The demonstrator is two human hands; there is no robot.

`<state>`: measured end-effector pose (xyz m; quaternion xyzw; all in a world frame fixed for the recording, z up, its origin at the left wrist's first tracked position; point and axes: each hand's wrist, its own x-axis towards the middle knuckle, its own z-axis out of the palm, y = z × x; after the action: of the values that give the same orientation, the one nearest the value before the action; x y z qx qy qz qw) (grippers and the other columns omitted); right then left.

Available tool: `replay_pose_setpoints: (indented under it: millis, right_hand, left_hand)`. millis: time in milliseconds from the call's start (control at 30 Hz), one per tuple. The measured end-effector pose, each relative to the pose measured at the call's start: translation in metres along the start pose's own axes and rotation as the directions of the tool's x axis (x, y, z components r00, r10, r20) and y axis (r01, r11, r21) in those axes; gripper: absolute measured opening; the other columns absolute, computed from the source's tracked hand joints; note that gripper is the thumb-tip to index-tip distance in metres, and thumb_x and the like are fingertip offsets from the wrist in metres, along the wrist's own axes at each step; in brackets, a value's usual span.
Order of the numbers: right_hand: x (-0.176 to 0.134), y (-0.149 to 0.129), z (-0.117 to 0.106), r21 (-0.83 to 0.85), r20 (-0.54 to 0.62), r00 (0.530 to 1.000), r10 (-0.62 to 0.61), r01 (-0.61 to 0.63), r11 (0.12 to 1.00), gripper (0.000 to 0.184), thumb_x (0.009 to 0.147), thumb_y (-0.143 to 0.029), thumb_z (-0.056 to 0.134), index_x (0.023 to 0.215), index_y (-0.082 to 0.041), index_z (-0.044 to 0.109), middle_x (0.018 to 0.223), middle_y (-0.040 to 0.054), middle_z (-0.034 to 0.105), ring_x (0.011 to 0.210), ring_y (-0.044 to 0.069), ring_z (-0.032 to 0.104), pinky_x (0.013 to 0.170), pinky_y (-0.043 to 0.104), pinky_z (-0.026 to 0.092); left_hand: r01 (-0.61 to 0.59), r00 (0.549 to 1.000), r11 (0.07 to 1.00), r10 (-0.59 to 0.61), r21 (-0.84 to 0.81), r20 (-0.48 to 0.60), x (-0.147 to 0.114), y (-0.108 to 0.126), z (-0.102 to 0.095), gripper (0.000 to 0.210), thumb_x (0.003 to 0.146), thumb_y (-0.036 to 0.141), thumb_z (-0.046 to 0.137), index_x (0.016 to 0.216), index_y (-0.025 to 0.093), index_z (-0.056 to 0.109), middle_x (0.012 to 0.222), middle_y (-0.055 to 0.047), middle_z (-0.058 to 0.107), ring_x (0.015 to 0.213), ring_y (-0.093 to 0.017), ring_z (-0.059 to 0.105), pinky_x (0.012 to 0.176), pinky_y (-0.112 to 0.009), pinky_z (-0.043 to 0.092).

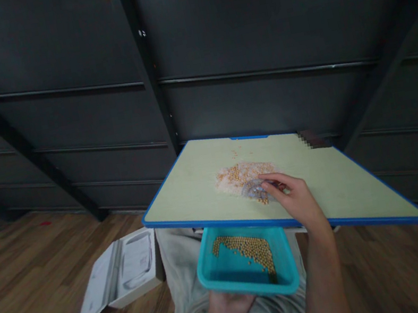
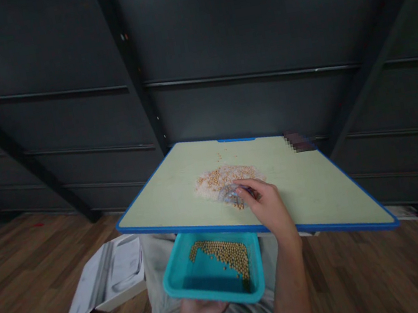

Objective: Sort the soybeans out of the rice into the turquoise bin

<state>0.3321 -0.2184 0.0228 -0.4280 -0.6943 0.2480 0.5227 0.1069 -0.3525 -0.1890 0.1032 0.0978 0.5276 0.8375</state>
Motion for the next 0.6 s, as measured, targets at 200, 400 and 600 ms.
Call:
replay_pose_setpoints:
  millis: [200,400,600]
  right_hand:
    - [0.000,-0.001,0.000,0.039,0.039,0.998,0.041,-0.042,0.998,0.026,0.100,-0.045,0.085,0.113,-0.028,0.100,0.118,0.0124,0.097,0.098,0.033,0.089,0.085,0.047,0.071]
    - [0.000,-0.002,0.000,0.058,0.062,0.996,0.067,-0.070,0.996,0.027,0.098,-0.048,0.087,0.109,-0.026,0.098,0.112,0.0133,0.097,0.091,0.032,0.087,0.076,0.043,0.069]
    - [-0.001,-0.007,0.001,0.099,0.074,0.993,0.087,-0.094,0.991,0.025,0.094,-0.048,0.091,0.104,-0.026,0.097,0.107,0.0129,0.096,0.092,0.032,0.089,0.079,0.044,0.071]
  left_hand:
    - [-0.017,0.995,0.999,0.021,0.048,-0.099,-0.001,-0.002,-0.009,0.024,0.109,0.044,0.078,0.120,0.033,0.097,0.141,-0.003,0.096,0.160,-0.038,0.075,0.145,-0.054,0.049]
    - [-0.013,0.993,0.998,0.020,0.064,-0.114,0.000,-0.002,0.006,0.034,0.105,0.054,0.086,0.128,0.031,0.097,0.144,-0.008,0.095,0.155,-0.041,0.078,0.142,-0.058,0.054]
    - [-0.015,1.000,0.998,0.015,0.053,-0.011,0.002,-0.002,0.018,0.039,0.110,0.061,0.081,0.130,0.032,0.097,0.145,-0.007,0.094,0.154,-0.037,0.079,0.143,-0.056,0.051]
